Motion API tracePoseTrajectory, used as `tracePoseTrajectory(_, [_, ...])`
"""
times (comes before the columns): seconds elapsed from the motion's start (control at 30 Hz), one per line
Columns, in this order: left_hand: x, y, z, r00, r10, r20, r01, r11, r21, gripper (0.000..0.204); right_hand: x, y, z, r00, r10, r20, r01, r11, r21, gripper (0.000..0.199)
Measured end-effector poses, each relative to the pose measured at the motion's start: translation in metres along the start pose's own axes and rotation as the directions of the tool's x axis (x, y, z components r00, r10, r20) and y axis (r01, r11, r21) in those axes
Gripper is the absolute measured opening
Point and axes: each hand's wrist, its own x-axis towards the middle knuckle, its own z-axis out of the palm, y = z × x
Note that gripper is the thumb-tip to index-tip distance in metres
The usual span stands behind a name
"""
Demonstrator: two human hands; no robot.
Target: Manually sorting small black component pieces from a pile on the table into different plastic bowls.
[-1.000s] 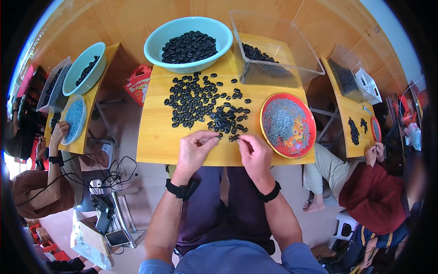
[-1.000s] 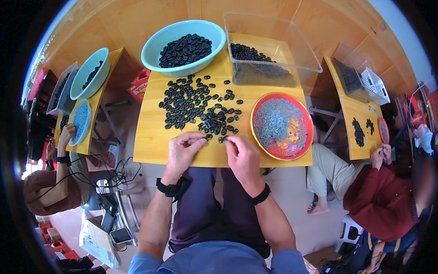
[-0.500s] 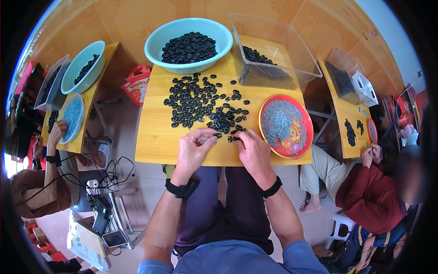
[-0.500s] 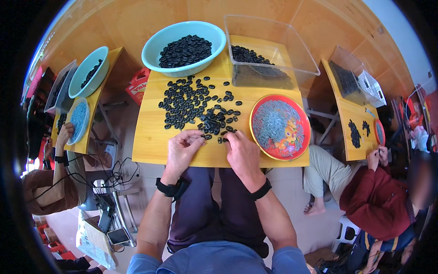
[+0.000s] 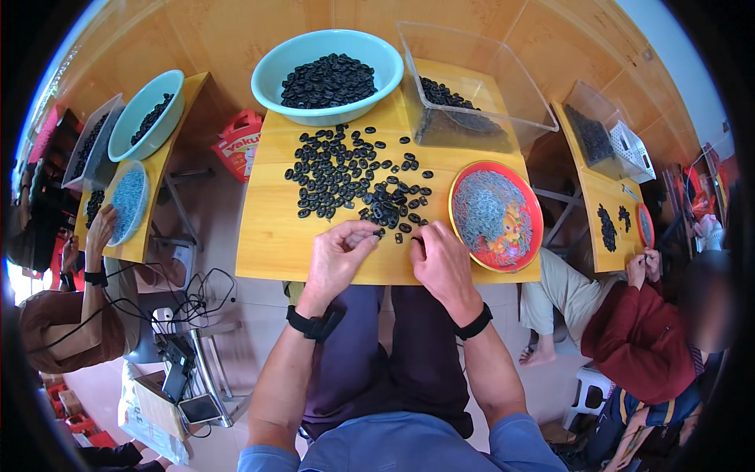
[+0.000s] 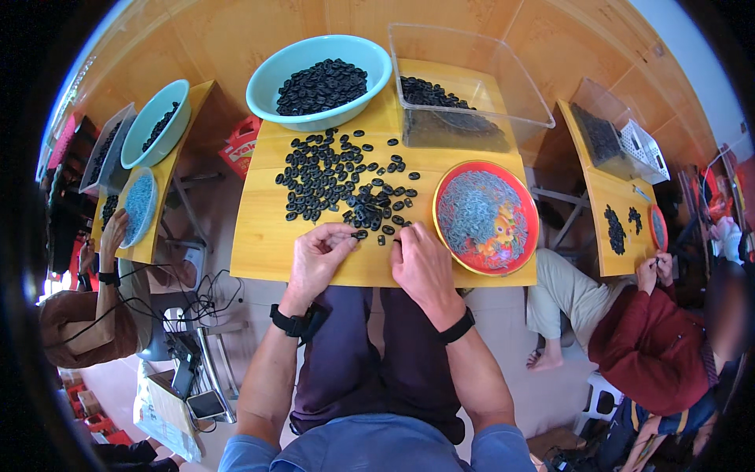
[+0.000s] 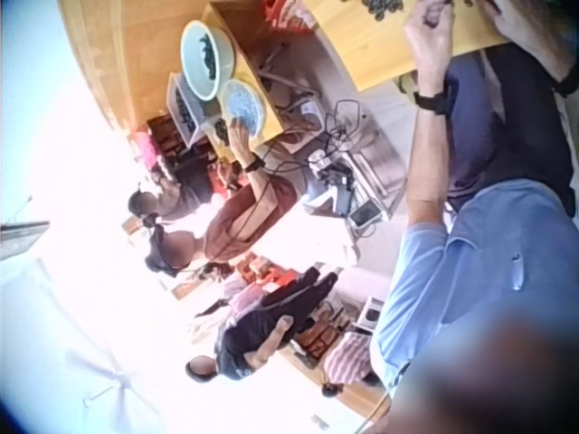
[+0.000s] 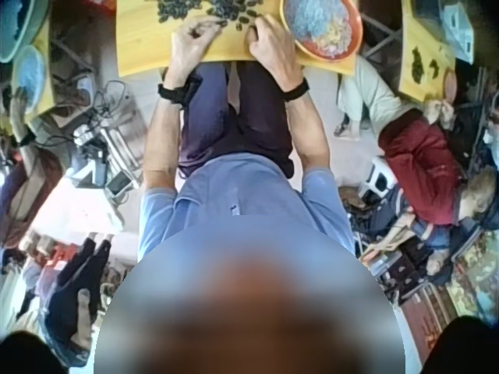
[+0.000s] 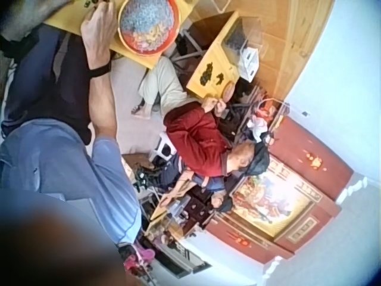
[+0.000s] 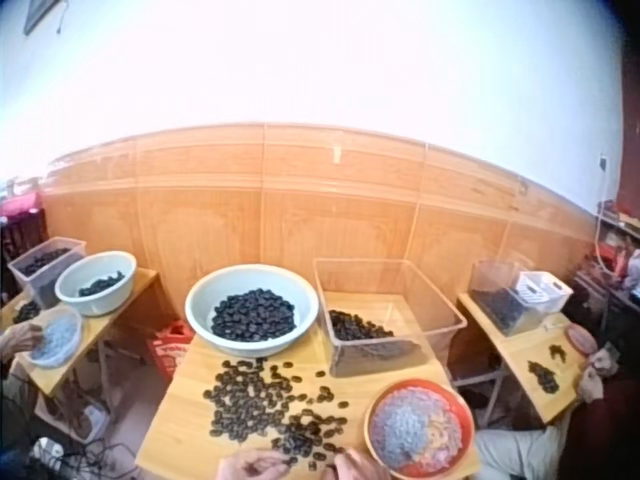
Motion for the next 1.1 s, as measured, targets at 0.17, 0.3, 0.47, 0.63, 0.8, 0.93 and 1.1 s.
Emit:
tracePoseTrajectory(0.17, [0.000, 0.001, -0.002, 0.999, -0.006, 0.044, 0.013, 0.988, -0.151, 0.016, -0.001, -0.012, 0.003, 0.996, 0.088, -0.010, -0.075, 0.895, 0.441, 0.011])
tracePoseTrajectory(0.3, [0.001, -0.001, -0.006, 0.998, 0.013, 0.055, -0.001, 0.980, -0.200, 0.018, 0.007, -0.025, 0.007, 0.978, 0.178, 0.111, -0.209, 0.785, 0.583, 0.010])
tracePoseTrajectory(0.47, [0.003, 0.000, -0.003, 0.999, -0.022, 0.038, 0.030, 0.978, -0.206, 0.018, 0.007, -0.027, 0.021, 0.968, 0.233, 0.098, -0.236, 0.695, 0.679, 0.006])
tracePoseTrajectory(0.63, [0.003, 0.001, -0.004, 0.999, -0.024, 0.037, 0.031, 0.982, -0.185, 0.018, 0.004, -0.022, 0.033, 0.954, 0.267, 0.138, -0.270, 0.564, 0.781, 0.017])
tracePoseTrajectory(0.8, [0.004, 0.000, -0.002, 0.999, -0.041, 0.019, 0.043, 0.990, -0.131, 0.019, 0.002, -0.013, 0.032, 0.923, 0.327, 0.203, -0.330, 0.399, 0.856, 0.021])
tracePoseTrajectory(0.93, [0.004, 0.000, 0.002, 0.999, -0.036, -0.012, 0.035, 0.998, -0.054, 0.021, 0.002, -0.007, 0.031, 0.902, 0.360, 0.239, -0.343, 0.261, 0.902, 0.023])
tracePoseTrajectory(1.1, [0.005, 0.003, 0.004, 0.998, -0.053, -0.026, 0.056, 0.994, 0.093, 0.020, 0.004, -0.008, 0.025, 0.899, 0.342, 0.273, -0.371, 0.264, 0.890, 0.025])
